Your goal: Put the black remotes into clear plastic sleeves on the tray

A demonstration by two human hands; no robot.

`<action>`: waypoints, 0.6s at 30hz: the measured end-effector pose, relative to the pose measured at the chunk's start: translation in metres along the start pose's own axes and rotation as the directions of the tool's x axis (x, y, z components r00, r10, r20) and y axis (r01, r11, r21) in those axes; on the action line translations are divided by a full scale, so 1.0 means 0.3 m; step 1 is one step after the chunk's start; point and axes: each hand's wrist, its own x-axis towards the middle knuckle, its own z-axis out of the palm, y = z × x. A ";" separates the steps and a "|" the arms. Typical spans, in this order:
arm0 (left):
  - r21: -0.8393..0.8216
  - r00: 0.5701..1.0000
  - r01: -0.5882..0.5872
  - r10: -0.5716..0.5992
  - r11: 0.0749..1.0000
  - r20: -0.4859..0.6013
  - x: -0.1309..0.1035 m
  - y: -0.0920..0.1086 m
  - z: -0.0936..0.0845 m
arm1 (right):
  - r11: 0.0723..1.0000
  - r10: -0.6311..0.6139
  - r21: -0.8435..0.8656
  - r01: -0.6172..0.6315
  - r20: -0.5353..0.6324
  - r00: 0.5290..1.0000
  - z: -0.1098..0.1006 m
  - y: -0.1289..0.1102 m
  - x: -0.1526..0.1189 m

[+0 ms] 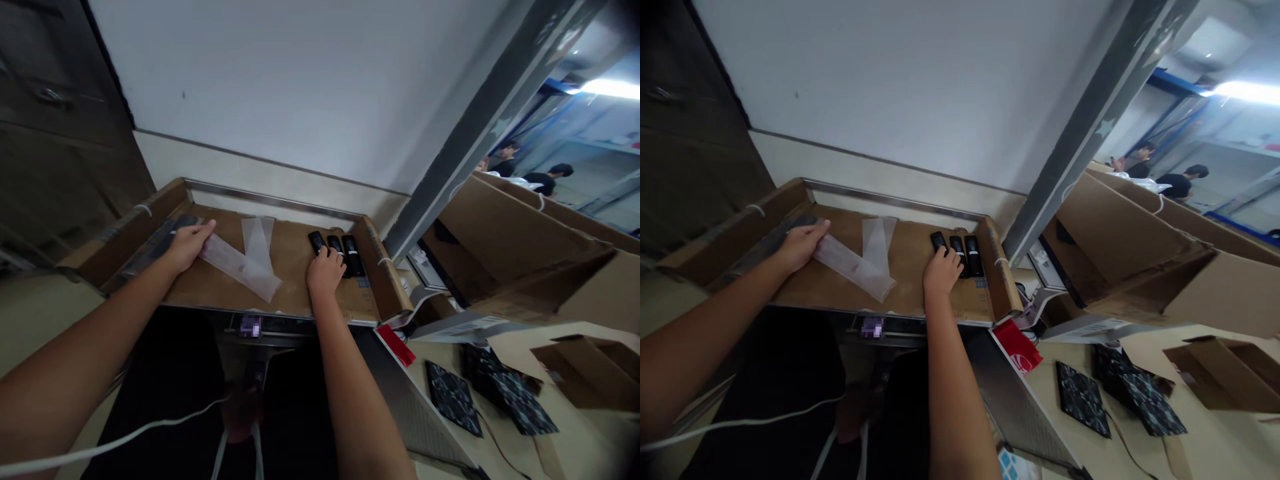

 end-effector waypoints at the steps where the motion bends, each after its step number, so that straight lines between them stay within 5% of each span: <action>1: 0.006 1.000 -0.017 0.017 1.000 -0.017 0.002 -0.005 0.003 | 1.000 0.007 -0.008 -0.007 -0.009 1.000 0.004 -0.001 0.003; 14: 0.055 0.989 -0.129 0.133 0.990 -0.065 -0.009 -0.008 0.010 | 0.996 0.078 -0.033 -0.078 0.007 0.997 -0.023 -0.009 0.015; 18: 0.072 0.987 -0.133 0.138 0.989 -0.079 -0.013 0.002 0.010 | 0.997 -0.044 0.059 0.045 -0.027 0.999 -0.039 -0.019 0.009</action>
